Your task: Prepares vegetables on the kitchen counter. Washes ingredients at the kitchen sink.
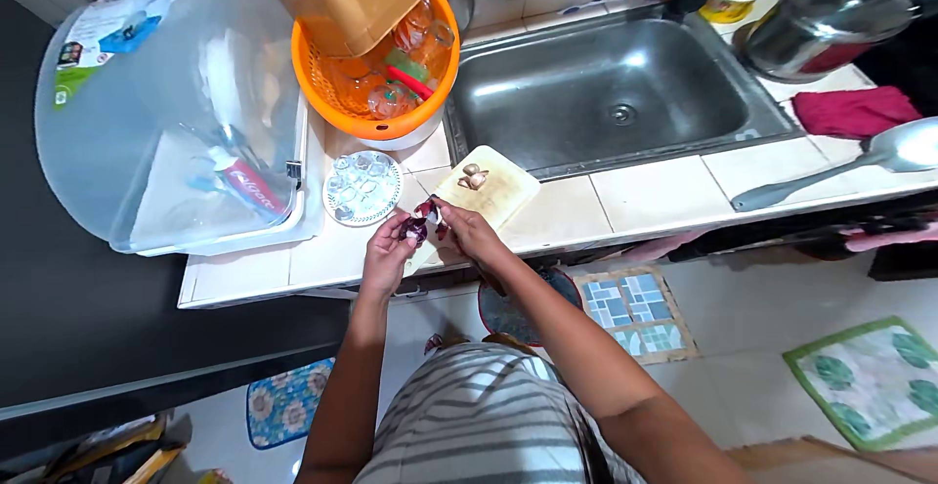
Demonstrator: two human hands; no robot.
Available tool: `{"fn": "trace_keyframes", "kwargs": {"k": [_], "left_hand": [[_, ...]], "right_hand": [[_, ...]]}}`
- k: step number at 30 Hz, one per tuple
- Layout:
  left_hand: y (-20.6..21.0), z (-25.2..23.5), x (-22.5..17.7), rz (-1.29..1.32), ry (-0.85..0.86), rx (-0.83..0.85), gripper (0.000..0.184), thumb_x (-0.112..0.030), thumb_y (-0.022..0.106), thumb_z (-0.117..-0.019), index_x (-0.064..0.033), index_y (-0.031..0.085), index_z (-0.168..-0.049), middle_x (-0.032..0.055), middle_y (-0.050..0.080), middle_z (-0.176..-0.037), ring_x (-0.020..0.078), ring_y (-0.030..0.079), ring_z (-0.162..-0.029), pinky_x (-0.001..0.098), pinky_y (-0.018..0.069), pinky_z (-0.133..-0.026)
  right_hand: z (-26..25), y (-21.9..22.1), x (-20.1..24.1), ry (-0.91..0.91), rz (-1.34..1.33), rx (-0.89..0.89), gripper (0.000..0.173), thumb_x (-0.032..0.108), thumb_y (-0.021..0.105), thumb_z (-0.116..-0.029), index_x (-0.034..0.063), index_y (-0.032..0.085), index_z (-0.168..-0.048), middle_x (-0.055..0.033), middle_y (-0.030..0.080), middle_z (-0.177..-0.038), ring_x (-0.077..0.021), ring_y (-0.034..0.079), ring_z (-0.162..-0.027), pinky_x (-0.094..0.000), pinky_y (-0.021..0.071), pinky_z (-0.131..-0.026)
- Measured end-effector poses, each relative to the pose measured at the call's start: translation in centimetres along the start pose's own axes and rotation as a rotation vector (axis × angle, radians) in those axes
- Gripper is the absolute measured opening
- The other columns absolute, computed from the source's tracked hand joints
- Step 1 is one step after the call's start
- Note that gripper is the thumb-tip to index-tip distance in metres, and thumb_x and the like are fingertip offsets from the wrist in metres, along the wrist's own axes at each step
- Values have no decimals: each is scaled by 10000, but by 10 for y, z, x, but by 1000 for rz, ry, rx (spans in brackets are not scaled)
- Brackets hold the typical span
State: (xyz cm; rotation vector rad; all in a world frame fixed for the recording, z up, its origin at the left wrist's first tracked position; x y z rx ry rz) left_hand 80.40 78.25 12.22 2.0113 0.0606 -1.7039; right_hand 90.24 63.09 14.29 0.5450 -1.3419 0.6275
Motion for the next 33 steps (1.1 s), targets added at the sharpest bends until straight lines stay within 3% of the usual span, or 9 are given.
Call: {"fn": "trace_keyframes", "kwargs": {"k": [3,5,8,10,13,16,19,25,33], "left_hand": [[0,2,0,202,-43,76,302,-2,582,-919,-123,680,-1178,4,716,-1154,87,698,-930,260,586,-858],[-2,2,1,318,-87,117,253,-103,616,-955,-122,696,-1194,15,712,-1185,79,700,-912,232,584,-841],[-3,0,4,416,-172,85,302,-128,467,-1003,-80,615,-1262,27,710,-1088,88,698,-857,220,587,-795],[-5,-3,8,465,-198,58,339,-128,363,-1035,-99,554,-1313,38,692,-1084,104,694,-849,221,588,-771],[-4,-6,10,472,-214,-55,330,-140,241,-1061,-130,529,-1221,58,684,-1099,111,693,-818,215,582,-723],[-4,-7,11,469,-225,-139,343,-161,221,-1087,-86,545,-1168,94,684,-1116,123,693,-812,221,579,-734],[-4,-7,11,410,-201,-118,278,-111,316,-1062,-84,573,-1165,61,693,-1078,94,685,-838,210,578,-776],[4,-4,10,386,-201,-162,324,-61,291,-1048,-109,611,-1073,2,723,-904,80,703,-812,240,590,-793],[4,-2,6,277,-139,-87,318,5,359,-988,-91,629,-1127,7,740,-979,79,710,-862,259,591,-833]], "right_hand": [[-2,-4,2,-6,-49,-41,435,269,355,-1130,36,545,-1444,25,519,-662,-20,409,-472,-195,369,-449],[-5,-5,0,6,-63,-79,443,285,343,-1134,41,540,-1447,13,575,-678,-13,427,-468,-186,373,-440],[-17,-5,-13,44,-6,-82,458,316,321,-1137,41,578,-1397,-12,609,-715,-35,443,-481,-207,379,-446],[-26,-5,-23,88,109,-43,496,351,308,-1138,17,640,-1297,-46,630,-777,-84,473,-543,-262,409,-508],[-32,-4,-26,128,261,27,567,382,282,-1138,-47,650,-1094,-124,605,-836,-203,539,-687,-400,472,-680],[-34,-2,-28,113,392,44,577,440,304,-1124,-50,572,-1271,-189,660,-956,-294,636,-787,-495,525,-764],[-24,1,-17,48,424,43,662,448,383,-1106,-36,361,-1556,-290,667,-1193,-421,666,-1077,-607,483,-994],[8,19,21,-73,663,142,622,417,480,-1084,112,343,-1608,-279,709,-1078,-460,685,-998,-642,490,-912],[15,21,17,-172,772,86,529,398,447,-1096,161,442,-1570,-241,730,-935,-455,699,-882,-625,510,-819]]}}
Point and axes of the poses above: each hand's wrist, its own z-axis away from the middle knuckle, its own y-axis out of the palm, x = y × z, the point moved 1 cm from there along -z, towards the middle knuckle
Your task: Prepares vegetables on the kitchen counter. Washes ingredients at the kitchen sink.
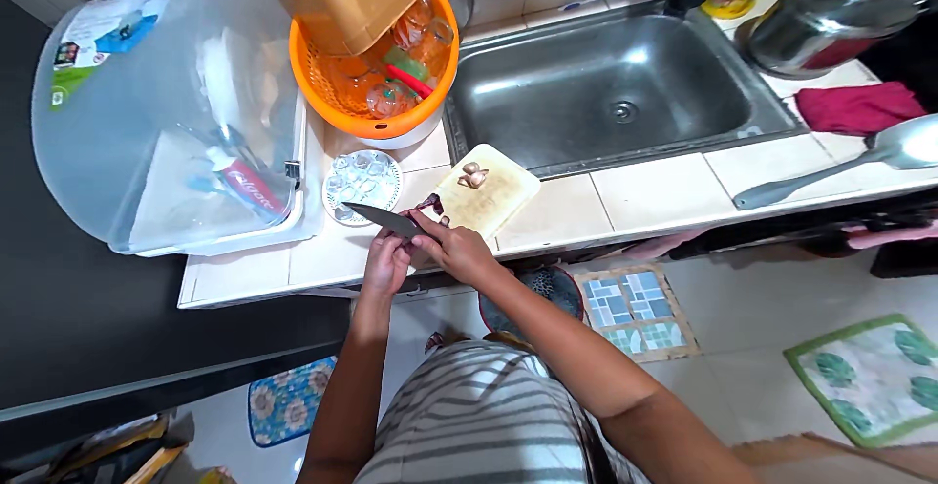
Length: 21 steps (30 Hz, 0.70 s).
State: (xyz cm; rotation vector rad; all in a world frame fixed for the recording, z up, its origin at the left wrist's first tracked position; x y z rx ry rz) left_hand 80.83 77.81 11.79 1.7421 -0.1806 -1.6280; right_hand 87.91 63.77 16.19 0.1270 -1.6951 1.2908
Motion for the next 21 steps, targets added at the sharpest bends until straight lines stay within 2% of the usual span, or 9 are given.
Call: {"fn": "trace_keyframes", "kwargs": {"k": [3,5,8,11,13,15,17,19,21], "left_hand": [[-6,0,-1,-151,38,58,307,9,428,-953,-82,629,-1167,-14,730,-1022,66,692,-880,257,577,-842],[-11,0,-1,-217,54,125,300,-22,511,-930,-80,628,-1200,-27,725,-1032,60,685,-880,251,574,-831],[-12,0,0,-189,36,162,330,-39,587,-899,-72,631,-1224,-8,732,-1051,64,692,-859,237,580,-795],[-9,1,2,-210,36,123,294,-11,580,-916,-85,614,-1198,-25,724,-1023,49,684,-833,219,575,-774],[-7,0,4,-265,42,78,313,68,537,-908,-76,608,-1177,-29,707,-995,39,665,-803,209,566,-744],[-9,0,5,-317,56,70,333,72,551,-899,-59,608,-1200,-24,697,-1034,44,661,-845,223,565,-769],[-10,0,5,-374,67,66,411,42,585,-891,-35,562,-1294,3,681,-1133,66,662,-955,258,562,-838],[-12,-1,5,-429,51,97,618,34,601,-895,-14,373,-1467,50,630,-1264,92,645,-1079,294,544,-940],[-14,-2,5,-478,49,120,716,33,612,-891,-18,267,-1516,70,603,-1311,96,640,-1096,293,539,-948]], "right_hand": [[0,0,-6,-14,-64,-44,482,376,459,-1094,166,512,-1525,-232,737,-959,-444,708,-896,-638,511,-813],[-3,4,-14,0,-248,-54,462,331,458,-1101,113,535,-1501,-237,724,-1125,-421,699,-1020,-642,497,-907],[-5,4,-18,0,-445,-24,450,279,418,-1113,51,532,-1484,-202,655,-1334,-307,683,-1054,-500,519,-919],[-3,2,-13,39,-524,1,429,260,410,-1118,42,545,-1462,-163,692,-1175,-145,584,-753,-325,491,-703],[-3,2,-13,107,-609,0,427,264,402,-1121,45,542,-1460,-98,660,-952,-70,468,-624,-252,430,-604],[-4,3,-14,179,-688,-7,429,279,401,-1121,49,544,-1454,-36,568,-786,-48,420,-570,-226,398,-556],[-7,6,-18,229,-744,-17,431,287,398,-1122,46,547,-1447,-20,537,-764,-48,423,-559,-217,399,-541],[-8,8,-20,260,-780,-15,438,287,382,-1127,45,528,-1462,-24,530,-788,-57,437,-565,-222,413,-542],[-8,9,-20,281,-834,-25,438,285,376,-1128,38,526,-1458,-5,504,-737,-51,434,-533,-214,414,-519]]}}
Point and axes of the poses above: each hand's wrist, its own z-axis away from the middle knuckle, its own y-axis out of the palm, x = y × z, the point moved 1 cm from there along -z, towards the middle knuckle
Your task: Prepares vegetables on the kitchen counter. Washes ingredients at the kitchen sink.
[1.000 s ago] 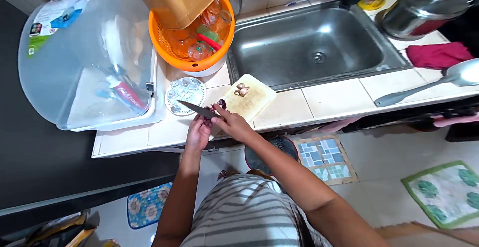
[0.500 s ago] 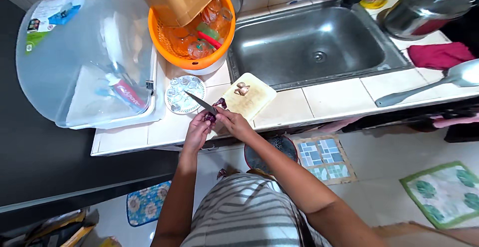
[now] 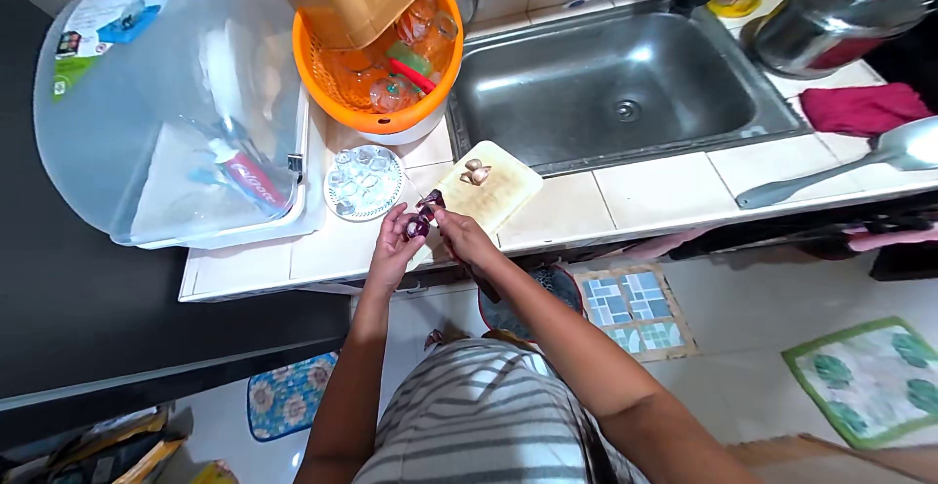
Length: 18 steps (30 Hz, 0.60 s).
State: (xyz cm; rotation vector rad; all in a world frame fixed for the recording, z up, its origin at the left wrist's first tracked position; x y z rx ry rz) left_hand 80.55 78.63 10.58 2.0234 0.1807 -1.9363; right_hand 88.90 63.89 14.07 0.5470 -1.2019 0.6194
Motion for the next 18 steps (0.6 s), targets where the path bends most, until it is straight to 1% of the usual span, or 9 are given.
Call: {"fn": "trace_keyframes", "kwargs": {"k": [4,8,10,12,13,14,15,17,18], "left_hand": [[-1,3,0,-58,-1,27,740,31,617,-885,0,243,-1523,95,570,-1359,101,631,-1109,290,536,-946],[-1,4,1,-65,-47,-31,635,75,613,-893,36,358,-1474,135,583,-1362,134,633,-1139,306,530,-979],[-2,2,4,-85,-74,-103,549,76,627,-910,50,442,-1426,160,604,-1320,158,644,-1114,322,544,-959],[-4,-1,8,-112,-74,-150,518,44,641,-914,69,475,-1404,188,603,-1303,179,641,-1107,344,542,-962],[-5,-1,8,-118,-76,-162,516,38,641,-917,75,473,-1404,199,595,-1310,187,636,-1113,351,538,-969],[-6,-2,8,-120,-80,-172,518,35,646,-917,77,476,-1404,205,590,-1315,191,633,-1119,356,537,-974],[-7,-2,8,-124,-82,-178,514,34,651,-915,77,482,-1399,201,597,-1305,186,635,-1110,352,538,-970],[-6,-3,7,-143,-86,-189,490,41,662,-907,81,505,-1369,175,636,-1239,156,653,-1060,327,549,-947],[-5,-3,6,-158,-89,-194,468,46,664,-904,86,512,-1345,159,648,-1186,141,656,-1019,315,554,-923]], "right_hand": [[-4,-3,0,17,-93,-61,441,334,347,-1132,0,594,-1279,13,489,-675,-34,416,-462,-190,391,-436],[-14,-11,-4,99,88,-1,524,397,304,-1132,-23,617,-1110,-20,482,-688,-83,424,-492,-243,396,-474],[-20,-12,-11,132,232,62,573,432,272,-1130,-37,597,-1173,-72,500,-725,-140,450,-526,-305,429,-514],[-21,-9,-12,117,341,75,583,433,289,-1128,-57,558,-1294,-175,581,-897,-230,537,-684,-402,486,-653],[-20,-6,-12,102,374,66,593,428,318,-1125,-73,524,-1365,-243,616,-1049,-296,600,-846,-461,508,-778],[-19,-6,-11,83,379,67,609,413,358,-1119,-94,477,-1435,-317,607,-1253,-391,625,-1098,-544,486,-962],[-18,-4,-11,60,382,73,619,404,382,-1115,-98,432,-1475,-338,562,-1357,-433,588,-1222,-577,440,-1046],[-15,-1,-9,32,421,90,646,408,414,-1107,-38,337,-1568,-308,520,-1457,-427,587,-1258,-558,444,-1067],[-14,1,-10,-3,445,92,638,401,432,-1103,-7,328,-1583,-304,567,-1399,-422,626,-1173,-558,473,-1012]]}}
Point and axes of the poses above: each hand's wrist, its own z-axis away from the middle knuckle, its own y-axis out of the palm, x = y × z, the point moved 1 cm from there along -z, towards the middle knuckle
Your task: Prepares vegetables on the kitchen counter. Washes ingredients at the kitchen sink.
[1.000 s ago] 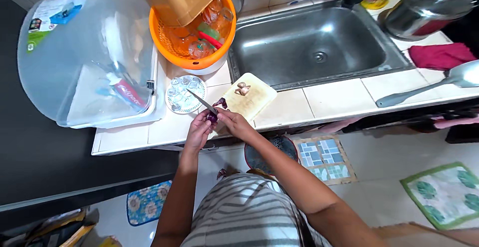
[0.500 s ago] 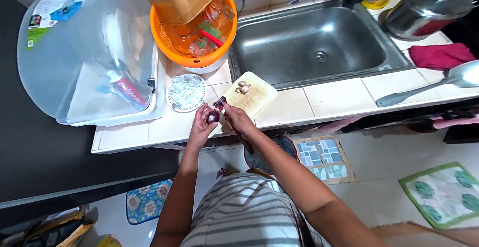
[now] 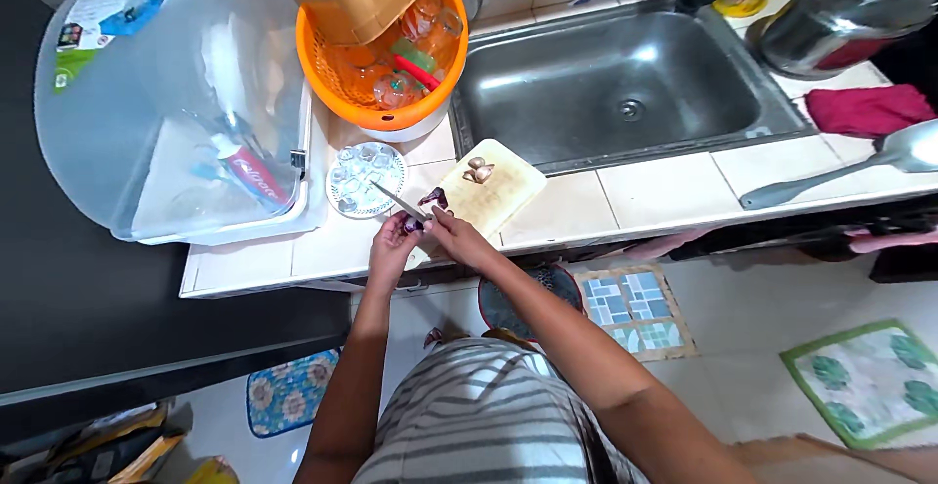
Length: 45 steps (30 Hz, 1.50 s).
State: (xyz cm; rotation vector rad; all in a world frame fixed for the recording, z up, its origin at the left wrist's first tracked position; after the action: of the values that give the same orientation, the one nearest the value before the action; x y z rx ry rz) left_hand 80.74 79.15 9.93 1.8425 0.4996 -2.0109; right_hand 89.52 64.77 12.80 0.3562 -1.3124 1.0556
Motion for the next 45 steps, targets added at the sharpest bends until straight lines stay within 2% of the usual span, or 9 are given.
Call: {"fn": "trace_keyframes", "kwargs": {"k": [4,12,18,20,23,26,36,42,45], "left_hand": [[5,2,-8,-22,3,-15,458,77,668,-889,102,516,-1320,122,672,-1107,86,659,-946,264,555,-877],[-1,2,-6,71,54,36,389,95,634,-866,79,552,-1246,79,694,-1082,97,680,-966,294,573,-894],[-1,3,-8,120,84,47,400,113,624,-834,63,556,-1225,31,688,-1041,67,670,-947,274,566,-895],[-2,3,-8,152,99,74,432,103,613,-832,71,550,-1258,45,692,-1091,77,672,-978,279,560,-911],[-6,0,-6,204,125,137,413,89,608,-829,34,581,-1237,18,709,-1096,73,682,-979,276,567,-900],[-12,-2,-6,243,153,201,409,22,661,-823,2,615,-1229,-8,727,-1092,61,691,-971,264,573,-879],[-12,-4,4,583,131,328,420,-259,856,-781,-128,745,-1165,-14,746,-1084,64,701,-944,239,576,-870],[-12,-6,9,739,29,347,404,-151,671,-899,-80,648,-1296,65,718,-1171,131,719,-942,265,596,-843],[-10,-6,10,670,54,237,388,-194,736,-897,-125,626,-1262,-1,694,-1161,83,689,-946,228,579,-852]], "right_hand": [[4,2,5,-54,111,23,630,428,447,-1093,92,324,-1612,-271,618,-1358,-437,621,-1217,-638,437,-1040],[7,-3,5,-128,126,51,553,396,401,-1112,110,397,-1586,-176,574,-1470,-384,587,-1302,-613,415,-1084],[10,-7,9,-181,101,-13,492,353,415,-1114,78,515,-1509,-238,680,-1274,-423,660,-1154,-642,455,-998],[11,-9,9,-191,5,8,470,314,396,-1121,58,525,-1493,-199,647,-1356,-322,672,-1116,-522,496,-975],[11,-8,9,-147,-185,12,434,282,390,-1124,40,563,-1439,-93,647,-934,-83,484,-652,-260,436,-624],[12,-9,9,-114,-280,30,429,274,387,-1124,33,558,-1435,-15,544,-741,-38,411,-552,-215,392,-543],[6,-7,3,-80,-399,-57,429,280,379,-1127,11,581,-1393,12,515,-704,-26,420,-504,-199,393,-483],[9,-6,6,-133,-352,-78,430,271,380,-1125,18,564,-1420,-10,564,-785,-24,436,-548,-201,404,-514],[16,-7,13,-162,-243,-43,428,257,382,-1123,37,551,-1449,-61,624,-877,-48,427,-596,-230,399,-570]]}}
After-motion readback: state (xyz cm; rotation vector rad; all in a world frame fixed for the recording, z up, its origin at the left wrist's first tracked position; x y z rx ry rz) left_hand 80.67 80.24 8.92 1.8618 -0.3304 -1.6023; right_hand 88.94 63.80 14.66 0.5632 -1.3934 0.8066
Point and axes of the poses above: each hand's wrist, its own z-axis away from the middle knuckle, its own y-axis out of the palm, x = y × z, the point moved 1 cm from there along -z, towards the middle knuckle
